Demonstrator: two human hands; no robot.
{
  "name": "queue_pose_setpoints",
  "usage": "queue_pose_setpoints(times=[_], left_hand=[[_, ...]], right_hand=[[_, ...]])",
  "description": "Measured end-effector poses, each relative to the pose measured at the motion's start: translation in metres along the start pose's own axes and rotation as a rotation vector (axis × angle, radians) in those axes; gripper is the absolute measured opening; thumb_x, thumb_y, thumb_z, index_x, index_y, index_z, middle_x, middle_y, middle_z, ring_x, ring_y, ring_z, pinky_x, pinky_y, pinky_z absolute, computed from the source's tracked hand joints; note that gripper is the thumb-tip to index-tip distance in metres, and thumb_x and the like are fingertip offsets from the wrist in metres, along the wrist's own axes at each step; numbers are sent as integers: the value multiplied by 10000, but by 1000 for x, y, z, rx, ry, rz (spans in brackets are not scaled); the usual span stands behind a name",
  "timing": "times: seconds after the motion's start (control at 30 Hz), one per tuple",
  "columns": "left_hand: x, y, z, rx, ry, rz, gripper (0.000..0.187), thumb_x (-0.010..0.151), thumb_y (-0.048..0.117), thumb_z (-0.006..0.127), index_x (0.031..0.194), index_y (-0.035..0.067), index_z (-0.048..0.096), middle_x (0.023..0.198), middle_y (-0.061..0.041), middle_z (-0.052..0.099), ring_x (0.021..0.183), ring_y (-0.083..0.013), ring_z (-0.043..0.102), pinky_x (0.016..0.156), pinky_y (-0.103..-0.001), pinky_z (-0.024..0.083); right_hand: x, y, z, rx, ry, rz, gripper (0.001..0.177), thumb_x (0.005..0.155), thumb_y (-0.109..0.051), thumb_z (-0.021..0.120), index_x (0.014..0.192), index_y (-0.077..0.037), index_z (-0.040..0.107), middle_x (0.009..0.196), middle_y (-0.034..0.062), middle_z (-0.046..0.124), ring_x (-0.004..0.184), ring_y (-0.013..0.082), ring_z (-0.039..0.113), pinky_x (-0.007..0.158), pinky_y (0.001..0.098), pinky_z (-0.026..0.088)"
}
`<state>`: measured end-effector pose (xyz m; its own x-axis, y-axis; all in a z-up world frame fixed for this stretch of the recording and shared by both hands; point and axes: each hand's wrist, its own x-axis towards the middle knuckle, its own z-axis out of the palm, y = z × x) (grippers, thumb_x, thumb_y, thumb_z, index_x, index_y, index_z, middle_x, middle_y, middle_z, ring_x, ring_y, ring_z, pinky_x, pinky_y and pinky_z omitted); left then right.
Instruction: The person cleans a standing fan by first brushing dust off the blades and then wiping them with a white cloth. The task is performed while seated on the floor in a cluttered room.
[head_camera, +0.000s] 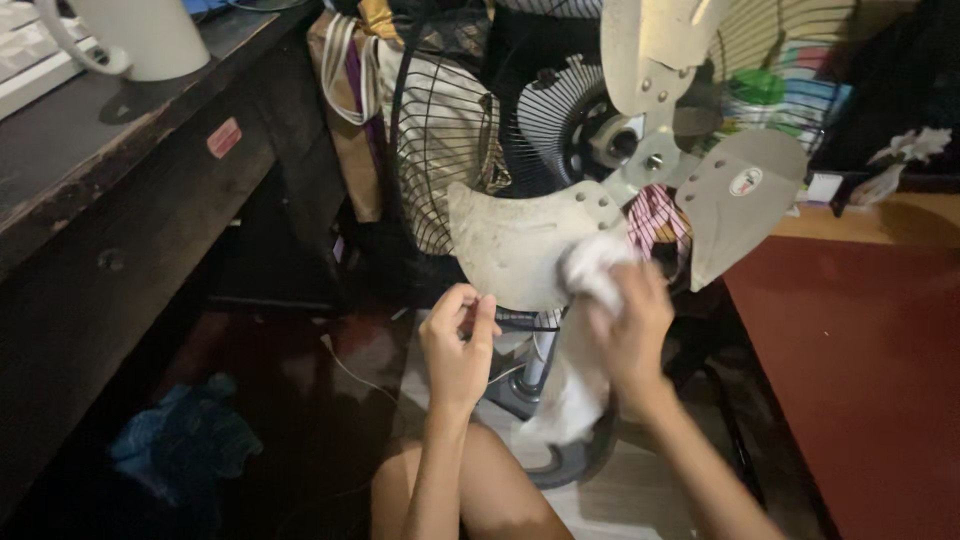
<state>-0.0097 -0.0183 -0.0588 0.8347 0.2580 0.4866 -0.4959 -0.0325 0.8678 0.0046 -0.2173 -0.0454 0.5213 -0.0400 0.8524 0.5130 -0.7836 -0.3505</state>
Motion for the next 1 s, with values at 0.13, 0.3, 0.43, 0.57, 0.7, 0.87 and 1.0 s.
queue_pose_setpoints(times=[0.13, 0.3, 0.43, 0.57, 0.7, 0.87, 1.0], left_hand=[[-4, 3, 0, 122, -30, 7, 196, 988, 99, 677, 850, -9, 589, 691, -41, 618, 594, -93, 600, 546, -264, 456], [-6, 7, 0, 58, -35, -17, 172, 965, 94, 670, 853, -6, 587, 735, -35, 618, 590, -88, 629, 539, -262, 473], [-8, 5, 4, 17, -23, 0, 170, 958, 90, 674, 853, -6, 582, 738, -36, 620, 600, -89, 639, 525, -253, 460], [-5, 5, 1, 93, 0, 70, 185, 978, 78, 678, 855, -14, 574, 720, -48, 583, 620, -105, 581, 544, -256, 443], [-6, 6, 1, -30, -39, 3, 163, 969, 85, 661, 860, 1, 574, 724, -35, 582, 604, -82, 611, 537, -261, 497], [-11, 9, 8, 102, -20, 130, 168, 957, 97, 673, 851, 6, 579, 721, -59, 592, 576, -118, 557, 532, -295, 424], [-11, 9, 6, 142, 2, 108, 176, 968, 108, 664, 851, 5, 583, 727, -80, 574, 594, -155, 538, 546, -306, 431]], right_hand=[[-43, -44, -11, 300, -236, -57, 305, 687, -26, 751, 986, -32, 691, 990, 150, 669, 931, 337, 663, 803, 412, 535], [26, -37, -30, 164, 138, 6, 227, 797, 26, 691, 1018, -14, 660, 1018, 125, 660, 915, 263, 661, 827, 370, 524], [44, -32, -2, 64, 162, 15, 185, 844, 6, 709, 1022, 8, 661, 1015, 167, 643, 961, 325, 625, 873, 410, 487], [0, -49, -4, 268, -138, -9, 317, 729, -82, 752, 1006, 26, 641, 990, 169, 654, 922, 320, 636, 826, 381, 492], [18, -37, -26, 386, -60, 97, 239, 786, -26, 601, 1015, -40, 669, 999, 95, 659, 981, 275, 660, 916, 369, 522], [60, -19, 3, 41, 145, 30, 302, 860, -29, 727, 1146, 25, 646, 1159, 196, 568, 1140, 334, 553, 984, 395, 426], [11, -47, 8, 291, -22, -22, 337, 752, -18, 686, 1085, 9, 644, 1050, 145, 655, 977, 303, 656, 881, 391, 515]])
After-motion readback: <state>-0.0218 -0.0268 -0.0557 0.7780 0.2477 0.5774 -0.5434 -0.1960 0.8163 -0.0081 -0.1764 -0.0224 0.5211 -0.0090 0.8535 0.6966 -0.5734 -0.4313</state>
